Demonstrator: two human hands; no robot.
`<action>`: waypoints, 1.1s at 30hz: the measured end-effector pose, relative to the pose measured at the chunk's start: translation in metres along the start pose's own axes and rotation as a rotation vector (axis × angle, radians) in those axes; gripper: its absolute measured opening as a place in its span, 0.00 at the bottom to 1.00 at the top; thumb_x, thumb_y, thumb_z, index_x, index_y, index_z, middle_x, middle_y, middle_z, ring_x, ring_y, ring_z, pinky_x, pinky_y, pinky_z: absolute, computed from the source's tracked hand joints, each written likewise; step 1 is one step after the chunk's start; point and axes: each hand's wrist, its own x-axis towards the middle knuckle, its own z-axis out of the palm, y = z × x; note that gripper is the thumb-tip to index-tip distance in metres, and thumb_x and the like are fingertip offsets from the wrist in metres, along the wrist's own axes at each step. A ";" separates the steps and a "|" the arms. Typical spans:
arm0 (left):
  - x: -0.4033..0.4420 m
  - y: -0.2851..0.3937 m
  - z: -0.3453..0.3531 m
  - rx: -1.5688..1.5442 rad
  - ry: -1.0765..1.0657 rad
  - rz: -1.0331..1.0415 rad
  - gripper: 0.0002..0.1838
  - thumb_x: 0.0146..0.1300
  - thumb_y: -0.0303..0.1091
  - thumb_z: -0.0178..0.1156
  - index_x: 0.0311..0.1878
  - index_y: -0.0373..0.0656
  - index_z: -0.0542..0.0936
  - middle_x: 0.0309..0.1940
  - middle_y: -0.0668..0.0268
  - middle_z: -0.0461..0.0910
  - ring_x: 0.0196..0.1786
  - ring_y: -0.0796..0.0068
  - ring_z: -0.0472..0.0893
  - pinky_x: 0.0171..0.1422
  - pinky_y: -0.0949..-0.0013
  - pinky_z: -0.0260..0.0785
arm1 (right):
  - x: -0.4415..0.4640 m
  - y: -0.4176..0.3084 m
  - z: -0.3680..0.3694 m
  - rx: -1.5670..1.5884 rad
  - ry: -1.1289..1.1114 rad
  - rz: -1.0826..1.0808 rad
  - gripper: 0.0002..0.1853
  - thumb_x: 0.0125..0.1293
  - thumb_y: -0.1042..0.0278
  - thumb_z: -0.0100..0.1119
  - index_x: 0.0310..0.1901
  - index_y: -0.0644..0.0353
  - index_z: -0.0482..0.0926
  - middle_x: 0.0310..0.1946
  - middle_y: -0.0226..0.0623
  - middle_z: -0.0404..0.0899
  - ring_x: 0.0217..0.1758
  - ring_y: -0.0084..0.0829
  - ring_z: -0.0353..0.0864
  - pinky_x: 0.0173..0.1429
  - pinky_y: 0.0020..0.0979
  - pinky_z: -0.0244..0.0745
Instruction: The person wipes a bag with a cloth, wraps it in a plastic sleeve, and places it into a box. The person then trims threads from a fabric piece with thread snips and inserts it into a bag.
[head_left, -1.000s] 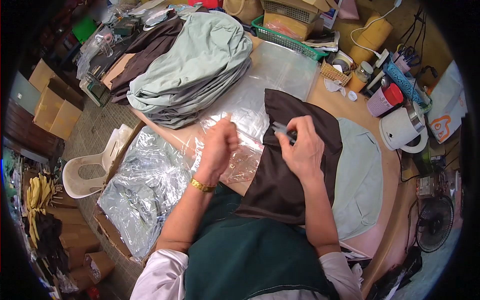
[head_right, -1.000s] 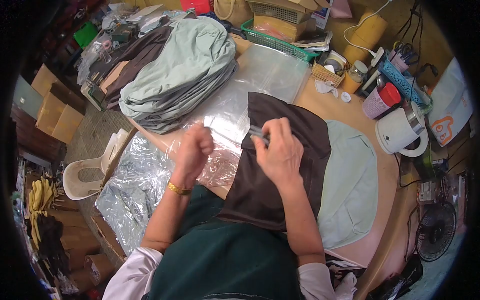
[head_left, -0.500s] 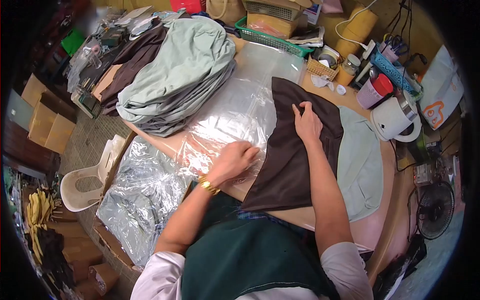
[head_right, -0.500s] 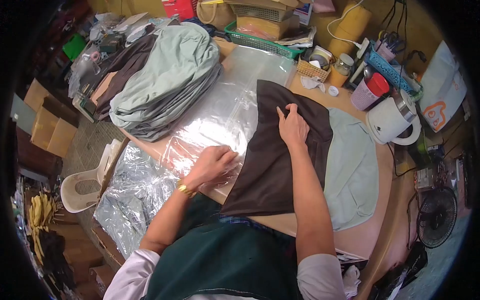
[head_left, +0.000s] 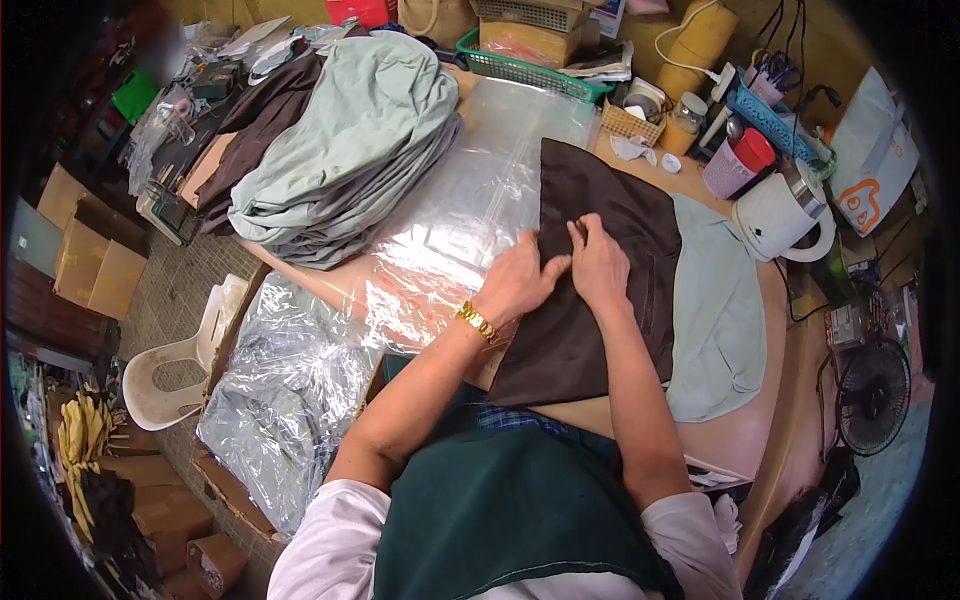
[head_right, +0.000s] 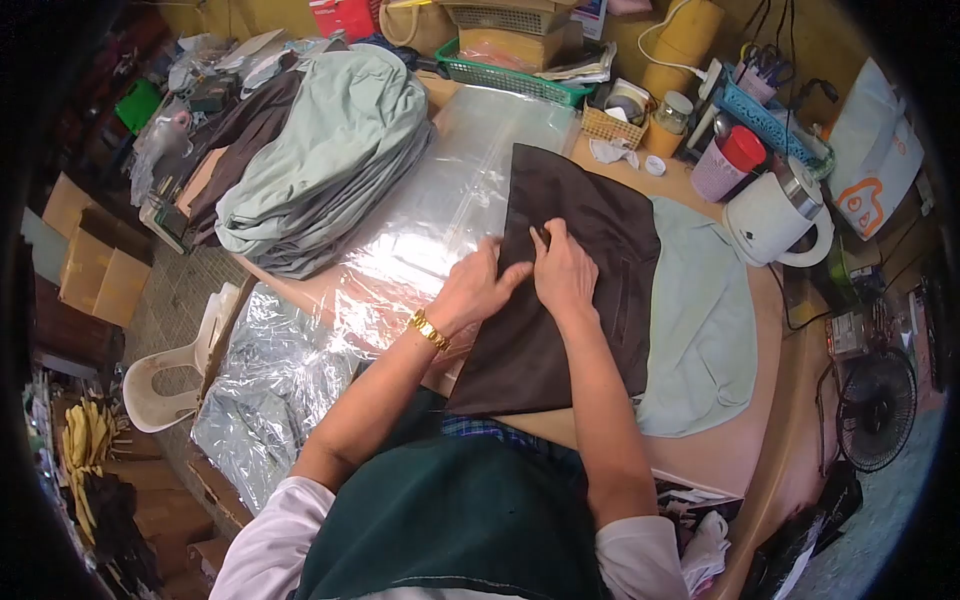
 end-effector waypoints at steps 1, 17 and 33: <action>-0.005 0.002 -0.003 0.000 -0.011 0.001 0.30 0.63 0.50 0.63 0.56 0.33 0.74 0.35 0.49 0.81 0.33 0.58 0.80 0.41 0.59 0.73 | -0.001 0.011 0.007 0.000 -0.002 0.011 0.13 0.71 0.56 0.53 0.44 0.58 0.72 0.38 0.49 0.83 0.44 0.53 0.82 0.46 0.51 0.74; -0.069 0.005 -0.124 -0.213 -0.254 -0.170 0.19 0.65 0.42 0.64 0.47 0.34 0.77 0.34 0.57 0.81 0.37 0.69 0.83 0.40 0.66 0.74 | 0.023 0.004 -0.021 0.407 -0.105 0.121 0.19 0.75 0.53 0.48 0.40 0.63 0.77 0.33 0.43 0.83 0.40 0.45 0.82 0.44 0.39 0.73; -0.064 -0.026 -0.114 -0.222 -0.753 -0.137 0.17 0.67 0.42 0.62 0.30 0.37 0.82 0.17 0.67 0.77 0.20 0.82 0.68 0.26 0.71 0.63 | -0.010 0.020 0.013 0.624 0.009 0.057 0.20 0.77 0.54 0.46 0.35 0.63 0.76 0.17 0.28 0.67 0.22 0.19 0.66 0.28 0.27 0.61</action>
